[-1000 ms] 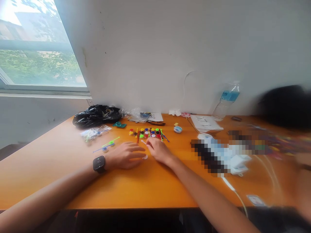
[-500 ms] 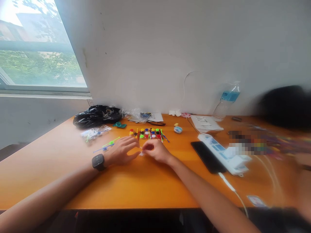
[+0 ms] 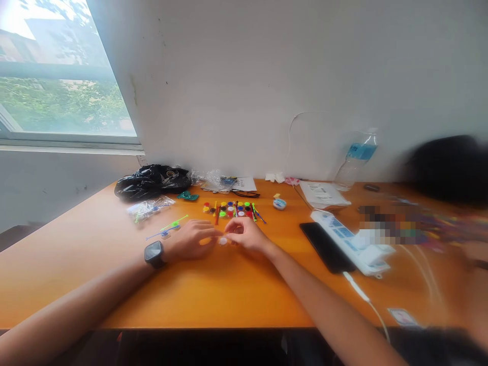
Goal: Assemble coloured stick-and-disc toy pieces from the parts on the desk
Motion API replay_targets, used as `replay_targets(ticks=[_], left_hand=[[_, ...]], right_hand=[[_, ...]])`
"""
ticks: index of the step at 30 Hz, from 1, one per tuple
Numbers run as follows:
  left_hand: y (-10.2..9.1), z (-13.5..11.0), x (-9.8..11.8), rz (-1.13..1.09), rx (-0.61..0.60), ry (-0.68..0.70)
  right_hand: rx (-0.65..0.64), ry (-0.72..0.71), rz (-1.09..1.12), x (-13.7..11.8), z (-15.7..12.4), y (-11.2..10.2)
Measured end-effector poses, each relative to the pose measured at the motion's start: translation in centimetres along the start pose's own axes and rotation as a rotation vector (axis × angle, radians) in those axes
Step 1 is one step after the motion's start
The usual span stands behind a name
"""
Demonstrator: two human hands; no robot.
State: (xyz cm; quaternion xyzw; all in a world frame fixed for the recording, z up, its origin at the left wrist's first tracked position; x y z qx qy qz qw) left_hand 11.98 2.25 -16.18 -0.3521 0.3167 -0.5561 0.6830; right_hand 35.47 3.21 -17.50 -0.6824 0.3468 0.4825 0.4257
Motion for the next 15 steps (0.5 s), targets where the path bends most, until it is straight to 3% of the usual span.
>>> replay_targets(ticks=[15], left_hand=[[0.28,0.08,0.26,0.034,-0.046,0.078]], right_hand=[[0.017,0.019,0.036,0.56,0.45,0.15]])
Point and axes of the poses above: each hand's wrist, its own z-axis towards the middle knuckle, its own y-axis out of the palm, x = y × z, the point moved 1 cm from there along z, towards the middle knuckle, and after that the axes turned 15 degrees about y, right-handed, at the moved point
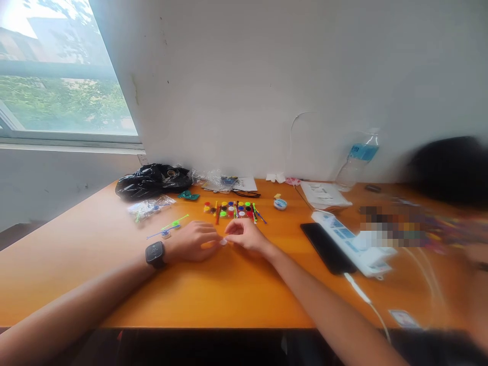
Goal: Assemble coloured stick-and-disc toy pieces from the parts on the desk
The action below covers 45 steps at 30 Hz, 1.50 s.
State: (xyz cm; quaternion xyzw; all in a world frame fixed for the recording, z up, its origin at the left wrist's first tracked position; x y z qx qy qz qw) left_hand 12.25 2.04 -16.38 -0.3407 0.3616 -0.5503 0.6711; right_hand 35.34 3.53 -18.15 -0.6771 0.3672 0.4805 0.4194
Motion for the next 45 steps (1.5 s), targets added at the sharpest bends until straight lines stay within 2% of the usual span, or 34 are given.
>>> replay_targets(ticks=[10,19,27,30,35,40,45], left_hand=[[0.2,0.3,0.1,0.006,-0.099,0.022],[0.5,0.6,0.5,-0.033,-0.097,-0.002],[0.6,0.8,0.8,-0.027,-0.074,-0.035],[0.4,0.8,0.9,-0.011,-0.012,-0.039],[-0.8,0.6,0.7,0.052,0.162,-0.190],[-1.5,0.2,0.3,0.046,0.184,-0.233],[-1.7,0.1,0.1,0.051,0.204,-0.254]], right_hand=[[-0.014,-0.007,-0.043,0.5,0.4,0.1],[-0.062,-0.013,-0.072,0.6,0.4,0.2],[-0.023,-0.043,-0.112,0.6,0.2,0.5],[0.060,-0.090,-0.209,0.1,-0.1,0.1],[0.299,-0.141,-0.391,-1.0,-0.4,-1.0],[0.243,-0.118,-0.381,-1.5,-0.9,-1.3],[0.365,-0.164,-0.223,-2.3,-1.4,-1.7]])
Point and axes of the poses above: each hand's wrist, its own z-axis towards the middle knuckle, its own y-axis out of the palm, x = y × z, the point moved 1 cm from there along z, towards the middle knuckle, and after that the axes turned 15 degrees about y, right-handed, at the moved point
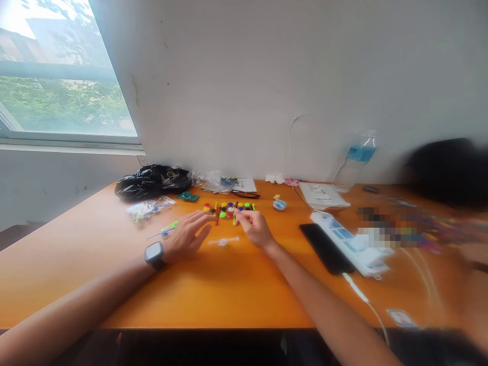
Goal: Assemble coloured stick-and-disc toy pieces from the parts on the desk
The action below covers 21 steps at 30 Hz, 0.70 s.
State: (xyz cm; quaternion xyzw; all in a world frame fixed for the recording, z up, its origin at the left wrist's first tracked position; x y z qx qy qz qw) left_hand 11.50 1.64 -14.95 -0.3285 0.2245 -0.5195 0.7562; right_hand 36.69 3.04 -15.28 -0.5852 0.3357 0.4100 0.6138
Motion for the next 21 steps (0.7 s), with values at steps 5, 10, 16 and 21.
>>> replay_targets(ticks=[5,10,16,21], left_hand=[[0.1,0.2,0.2,-0.020,-0.067,0.087],[0.4,0.6,0.7,-0.119,-0.183,0.194],[0.9,0.7,1.0,-0.156,-0.296,0.322],[1.1,0.8,1.1,-0.120,-0.358,0.383]], right_hand=[[0.057,0.018,-0.043,0.3,0.3,-0.1],[0.050,-0.008,-0.111,1.2,0.5,0.7],[0.040,-0.026,-0.095,1.4,0.4,1.1],[0.040,-0.050,-0.119,1.4,0.4,1.2]])
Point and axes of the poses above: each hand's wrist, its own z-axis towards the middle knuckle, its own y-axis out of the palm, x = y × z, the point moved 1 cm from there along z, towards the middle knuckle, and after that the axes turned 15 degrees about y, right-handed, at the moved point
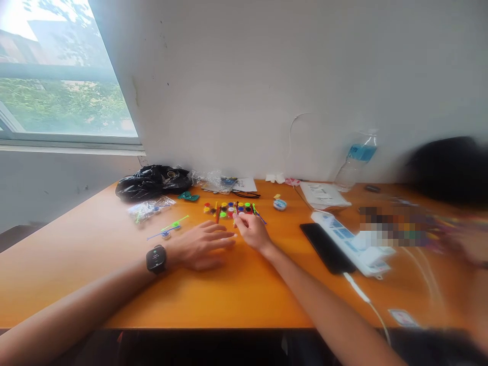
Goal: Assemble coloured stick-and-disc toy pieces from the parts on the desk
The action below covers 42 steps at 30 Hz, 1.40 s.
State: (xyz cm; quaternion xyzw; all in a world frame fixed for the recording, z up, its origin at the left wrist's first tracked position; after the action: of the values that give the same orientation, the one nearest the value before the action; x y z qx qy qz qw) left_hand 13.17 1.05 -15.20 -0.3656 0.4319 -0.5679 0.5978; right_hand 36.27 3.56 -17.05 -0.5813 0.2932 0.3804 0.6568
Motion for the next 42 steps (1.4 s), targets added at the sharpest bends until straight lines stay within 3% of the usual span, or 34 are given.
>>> replay_targets(ticks=[12,17,25,29,32,36,42], left_hand=[[0.6,-0.2,-0.1,0.050,0.040,0.004],[0.8,-1.0,-1.1,0.131,0.072,-0.072],[-1.7,-3.8,-3.3,0.120,-0.004,-0.296],[-3.7,-5.7,-4.3,0.108,-0.063,-0.429],[-4.4,-6.8,-5.0,0.119,-0.063,-0.476],[-3.8,-6.8,-5.5,0.197,0.015,-0.515],[-2.3,-5.6,-4.9,0.150,0.028,-0.499]], right_hand=[[0.018,-0.021,-0.068,-0.2,-0.2,0.1],[0.007,-0.035,-0.060,-0.2,-0.3,0.2],[-0.009,-0.045,-0.105,0.1,-0.4,0.2],[0.035,-0.222,-0.186,-0.5,-1.0,1.4],[-0.002,-0.353,-0.300,-1.2,-1.8,2.5],[-0.043,-0.433,-0.473,-1.7,-2.5,3.4],[-0.022,-0.384,-0.667,-1.5,-2.1,3.9]])
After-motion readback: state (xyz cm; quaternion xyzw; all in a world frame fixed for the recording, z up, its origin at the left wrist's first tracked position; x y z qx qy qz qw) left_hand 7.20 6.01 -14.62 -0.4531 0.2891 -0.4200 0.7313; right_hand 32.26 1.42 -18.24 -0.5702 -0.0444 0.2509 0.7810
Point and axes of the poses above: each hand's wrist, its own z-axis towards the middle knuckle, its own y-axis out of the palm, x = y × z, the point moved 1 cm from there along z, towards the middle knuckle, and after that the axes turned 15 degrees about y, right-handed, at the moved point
